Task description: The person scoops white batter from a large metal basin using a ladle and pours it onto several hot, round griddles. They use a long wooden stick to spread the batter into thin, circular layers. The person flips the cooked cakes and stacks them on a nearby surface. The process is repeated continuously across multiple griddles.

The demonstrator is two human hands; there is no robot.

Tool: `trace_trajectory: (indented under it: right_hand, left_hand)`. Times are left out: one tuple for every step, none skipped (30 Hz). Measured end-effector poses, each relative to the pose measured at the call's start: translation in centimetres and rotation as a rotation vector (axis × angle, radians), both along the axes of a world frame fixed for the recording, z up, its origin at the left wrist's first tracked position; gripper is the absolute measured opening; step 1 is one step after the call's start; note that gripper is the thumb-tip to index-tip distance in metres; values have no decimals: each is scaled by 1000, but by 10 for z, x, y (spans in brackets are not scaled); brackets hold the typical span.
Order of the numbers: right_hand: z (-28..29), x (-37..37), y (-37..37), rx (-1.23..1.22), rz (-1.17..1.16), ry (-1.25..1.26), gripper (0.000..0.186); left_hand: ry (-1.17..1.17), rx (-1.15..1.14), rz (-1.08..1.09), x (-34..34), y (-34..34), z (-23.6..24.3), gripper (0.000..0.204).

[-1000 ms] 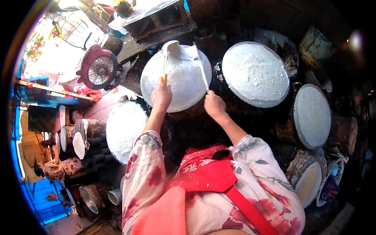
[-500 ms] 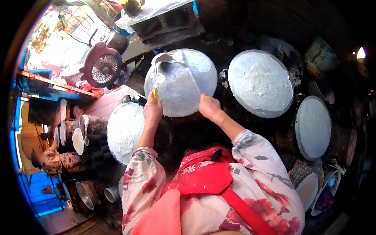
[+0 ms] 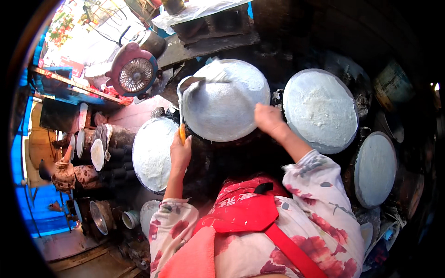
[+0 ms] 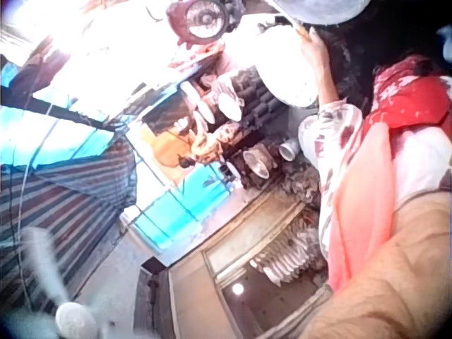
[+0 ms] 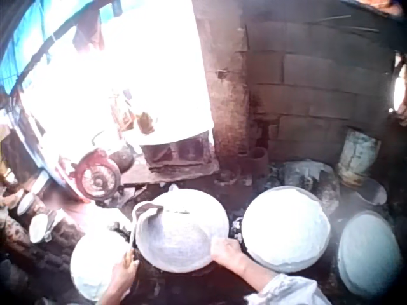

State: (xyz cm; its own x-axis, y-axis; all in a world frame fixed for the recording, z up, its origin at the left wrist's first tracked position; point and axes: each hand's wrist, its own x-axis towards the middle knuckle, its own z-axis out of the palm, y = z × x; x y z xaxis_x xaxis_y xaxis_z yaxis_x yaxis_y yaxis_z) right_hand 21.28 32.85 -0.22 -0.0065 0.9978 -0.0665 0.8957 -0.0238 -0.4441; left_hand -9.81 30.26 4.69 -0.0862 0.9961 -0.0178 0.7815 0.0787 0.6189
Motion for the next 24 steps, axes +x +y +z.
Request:
trace_trajectory:
  right_hand:
    - [-4, 13, 11, 7, -88, -27, 15]
    - [-9, 21, 14, -15, -89, -1, 15]
    - [-14, 11, 14, -12, -25, -26, 15]
    - [-17, -3, 12, -6, 34, -58, 15]
    - [-18, -15, 11, -14, 112, -88, 14]
    - [-16, -24, 10, -3, 179, -79, 14]
    - [-12, -25, 8, -4, 226, -71, 14]
    - [-7, -22, 6, -4, 273, -63, 14]
    - [2, -13, 11, -8, 213, -74, 15]
    - [6, -1, 17, -15, 152, -79, 15]
    - [2, 13, 29, 7, 59, -61, 16]
    - [4, 25, 38, -22, 3, -24, 18]
    - [-4, 24, 43, -38, 42, -40, 17]
    - [-11, 21, 46, -55, 81, -57, 16]
    - [-9, 10, 42, -59, 176, -59, 15]
    - [-7, -4, 34, -61, 280, -59, 15]
    - [-7, -8, 28, -42, 376, -58, 14]
    - [-3, -9, 22, -37, 404, -64, 14]
    - [3, -5, 25, -32, 384, -75, 14]
    - [7, 2, 30, -26, 365, -85, 15]
    - [4, 11, 41, -34, 294, -118, 17]
    - [-1, 21, 55, -5, 215, -90, 18]
    - [-10, 23, 67, 6, 202, -83, 18]
    - [-8, 22, 73, 19, 184, -78, 18]
  left_hand:
    - [-20, 6, 13, -3, -6, 4, 50]
    - [-73, 7, 16, -6, -9, 3, 49]
    - [-124, 7, 17, -8, -12, 2, 48]
    - [-180, 9, 15, -6, -11, 3, 47]
    - [-199, -46, 28, -1, -11, 6, 45]
    - [-203, -39, 26, 0, -13, 6, 45]
    - [-207, -32, 24, -1, -19, 6, 45]
    - [-211, -25, 22, -3, -24, 7, 45]
    - [-238, -5, 39, -5, -32, 10, 45]
    - [-261, -59, 94, -11, -39, 11, 45]
    - [-284, -112, 149, -18, -46, 12, 45]
    - [-311, -167, 199, -19, -48, 13, 45]
    - [-330, -195, 200, -18, -48, 14, 44]
    - [-351, -224, 201, -15, -47, 17, 43]
    - [-370, -250, 203, -10, -47, 21, 43]
    - [-387, -273, 214, -9, -48, 23, 42]
    - [-433, -267, 234, -8, -52, 23, 41]
    - [-483, -263, 249, -9, -60, 22, 41]
    - [-533, -258, 264, -10, -66, 21, 40]
    - [-546, -265, 282, -10, -70, 24, 38]
    - [-555, -277, 300, -11, -76, 31, 37]
    - [-562, -286, 319, -11, -79, 36, 35]
    - [-580, -293, 329, -10, -79, 39, 34]
    - [-601, -299, 334, -7, -76, 40, 32]
